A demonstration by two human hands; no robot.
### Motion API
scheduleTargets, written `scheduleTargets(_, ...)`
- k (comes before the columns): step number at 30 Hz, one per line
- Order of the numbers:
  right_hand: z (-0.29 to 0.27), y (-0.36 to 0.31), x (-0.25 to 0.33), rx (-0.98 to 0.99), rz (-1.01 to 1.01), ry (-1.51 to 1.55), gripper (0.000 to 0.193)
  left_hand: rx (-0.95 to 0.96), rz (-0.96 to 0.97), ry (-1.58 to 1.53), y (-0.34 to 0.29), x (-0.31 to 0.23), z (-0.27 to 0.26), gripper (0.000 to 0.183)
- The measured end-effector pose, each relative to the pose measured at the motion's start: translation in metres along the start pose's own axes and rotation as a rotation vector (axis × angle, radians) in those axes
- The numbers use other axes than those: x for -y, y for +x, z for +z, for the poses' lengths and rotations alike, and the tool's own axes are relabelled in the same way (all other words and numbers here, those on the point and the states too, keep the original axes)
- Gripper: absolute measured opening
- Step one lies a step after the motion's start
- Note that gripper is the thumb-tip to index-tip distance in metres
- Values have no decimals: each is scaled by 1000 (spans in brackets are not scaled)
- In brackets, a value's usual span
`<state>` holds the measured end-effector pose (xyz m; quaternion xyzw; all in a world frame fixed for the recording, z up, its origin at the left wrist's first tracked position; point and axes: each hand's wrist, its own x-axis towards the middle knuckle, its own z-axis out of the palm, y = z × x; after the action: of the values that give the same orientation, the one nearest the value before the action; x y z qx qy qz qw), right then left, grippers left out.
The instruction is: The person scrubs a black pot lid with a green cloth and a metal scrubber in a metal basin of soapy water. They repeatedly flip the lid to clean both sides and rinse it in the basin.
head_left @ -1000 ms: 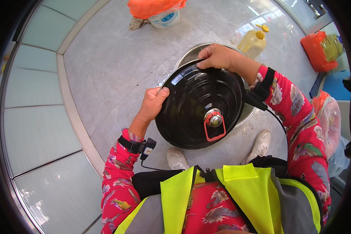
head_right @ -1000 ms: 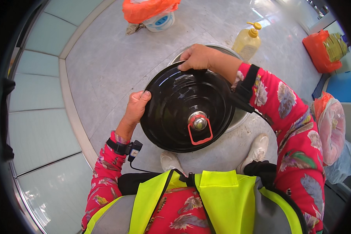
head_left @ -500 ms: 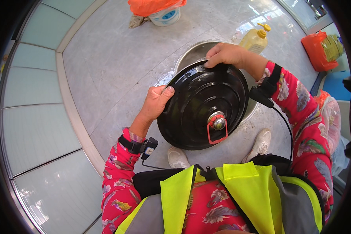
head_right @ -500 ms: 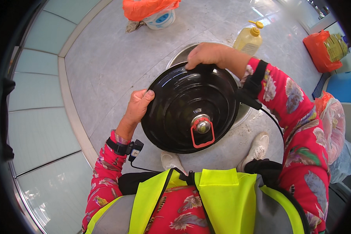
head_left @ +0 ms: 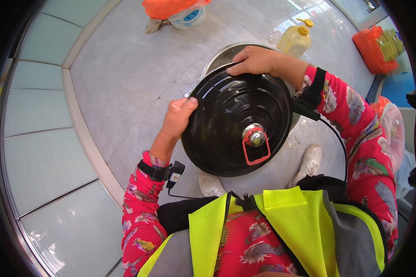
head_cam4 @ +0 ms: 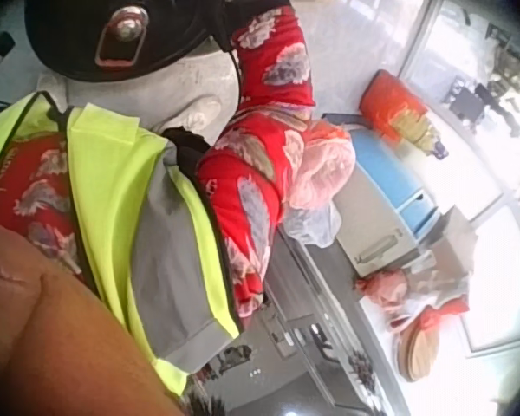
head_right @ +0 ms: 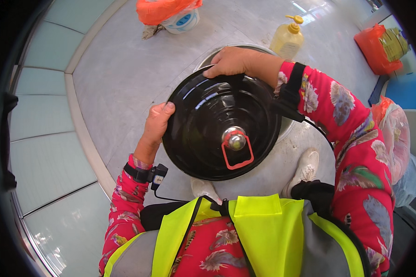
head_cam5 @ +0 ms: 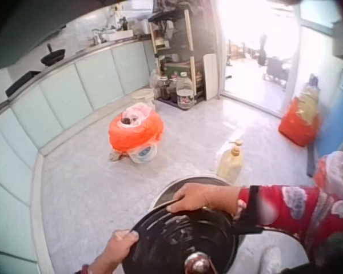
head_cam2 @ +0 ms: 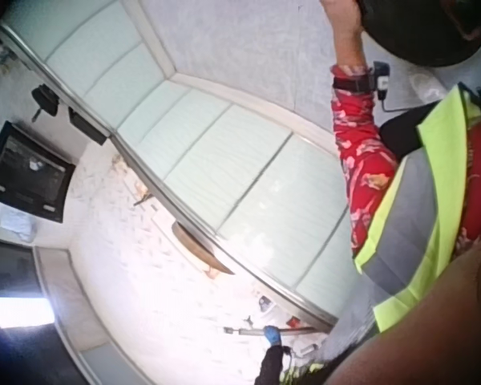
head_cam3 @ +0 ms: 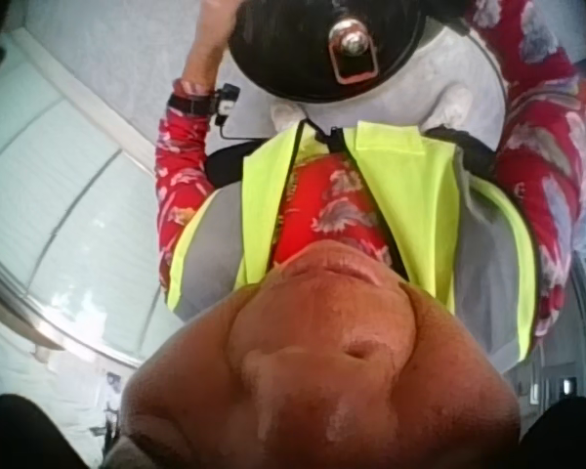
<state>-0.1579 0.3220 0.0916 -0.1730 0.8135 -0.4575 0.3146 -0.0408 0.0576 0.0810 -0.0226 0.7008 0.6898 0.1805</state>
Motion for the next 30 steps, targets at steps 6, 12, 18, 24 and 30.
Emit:
scheduleTargets(6, -1, 11, -121, -396, 37, 311, 49, -324, -52, -142, 6, 27, -37, 34)
scheduleTargets(12, 69, -45, -225, -257, 282, -678, 44, -541, -36, -358, 10, 45, -60, 42)
scheduleTargets(18, 136, -49, -226, -248, 268, -289, 42, -644, 50, -299, 10, 51, -62, 36)
scheduleTargets(24, 86, -74, -155, -249, -119, 49, 39, -645, 180, 10, 14, 54, -55, 33)
scheduleTargets(30, 73, -98, -43, -245, -325, 494, 36, -544, 241, -100, 11, 41, -28, 28)
